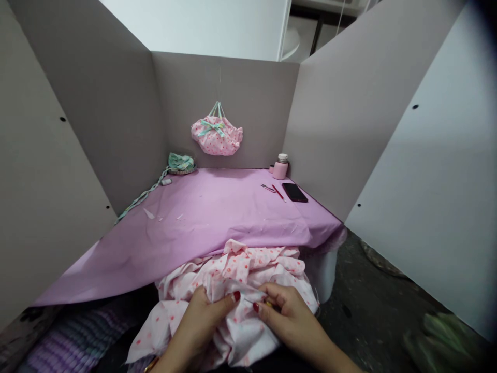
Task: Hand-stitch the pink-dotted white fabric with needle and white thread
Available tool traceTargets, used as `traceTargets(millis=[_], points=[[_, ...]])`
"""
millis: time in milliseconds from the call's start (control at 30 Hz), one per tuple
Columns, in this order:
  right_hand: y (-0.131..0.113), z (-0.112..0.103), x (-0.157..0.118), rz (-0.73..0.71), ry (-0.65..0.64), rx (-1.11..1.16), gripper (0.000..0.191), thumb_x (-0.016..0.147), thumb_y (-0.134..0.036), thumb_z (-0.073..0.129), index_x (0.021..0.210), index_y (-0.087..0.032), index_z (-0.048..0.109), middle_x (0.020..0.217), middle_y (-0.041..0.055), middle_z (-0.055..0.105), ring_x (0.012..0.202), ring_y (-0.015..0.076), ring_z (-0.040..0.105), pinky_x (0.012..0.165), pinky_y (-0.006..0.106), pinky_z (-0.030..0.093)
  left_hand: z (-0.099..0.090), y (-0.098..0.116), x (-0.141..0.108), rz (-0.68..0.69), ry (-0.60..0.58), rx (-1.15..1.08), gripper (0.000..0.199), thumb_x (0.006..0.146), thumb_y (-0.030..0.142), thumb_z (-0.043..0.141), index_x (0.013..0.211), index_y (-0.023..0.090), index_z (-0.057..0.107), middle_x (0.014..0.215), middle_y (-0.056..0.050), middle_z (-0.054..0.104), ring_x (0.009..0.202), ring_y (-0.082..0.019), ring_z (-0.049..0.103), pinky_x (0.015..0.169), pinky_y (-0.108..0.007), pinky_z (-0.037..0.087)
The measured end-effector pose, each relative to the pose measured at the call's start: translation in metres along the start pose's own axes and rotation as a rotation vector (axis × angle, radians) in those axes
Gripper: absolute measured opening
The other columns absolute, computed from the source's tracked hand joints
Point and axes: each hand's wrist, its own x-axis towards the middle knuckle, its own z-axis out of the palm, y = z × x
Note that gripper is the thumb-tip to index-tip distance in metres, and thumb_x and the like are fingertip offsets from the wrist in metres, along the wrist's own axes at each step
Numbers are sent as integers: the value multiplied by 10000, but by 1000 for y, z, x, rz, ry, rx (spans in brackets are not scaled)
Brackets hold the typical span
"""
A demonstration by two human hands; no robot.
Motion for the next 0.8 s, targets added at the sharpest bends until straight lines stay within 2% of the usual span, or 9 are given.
traceTargets(millis=[267,400,567,800], points=[[7,2,-2,62,-33,201,173,784,-299,540,740,-133,558,629,-9,465,564,100,385,497,208,286,-1,-1,-1,-57,43,-81,278,617,232,736,875,152,670,720,-82,704,688,-219,649,695,-332,493],[7,3,-2,99,-84,384,224,776,-351,582,781,-128,561,632,-17,478,542,82,371,504,198,276,6,7,-6,-81,-12,-130,246,642,169,716,880,119,677,685,-80,706,690,-211,657,723,-322,495],[5,5,1,151,-105,573,341,683,-440,684,753,-130,561,642,-10,524,560,84,420,518,187,281,9,9,-9,-155,-22,-177,276,638,130,714,906,81,668,710,-109,714,712,-243,666,716,-353,508],[6,6,1,132,-120,655,344,666,-433,712,763,-131,578,634,-13,546,566,83,448,536,190,296,4,5,-7,-156,-55,-210,337,648,128,710,973,66,644,770,-141,715,770,-275,666,730,-382,509]])
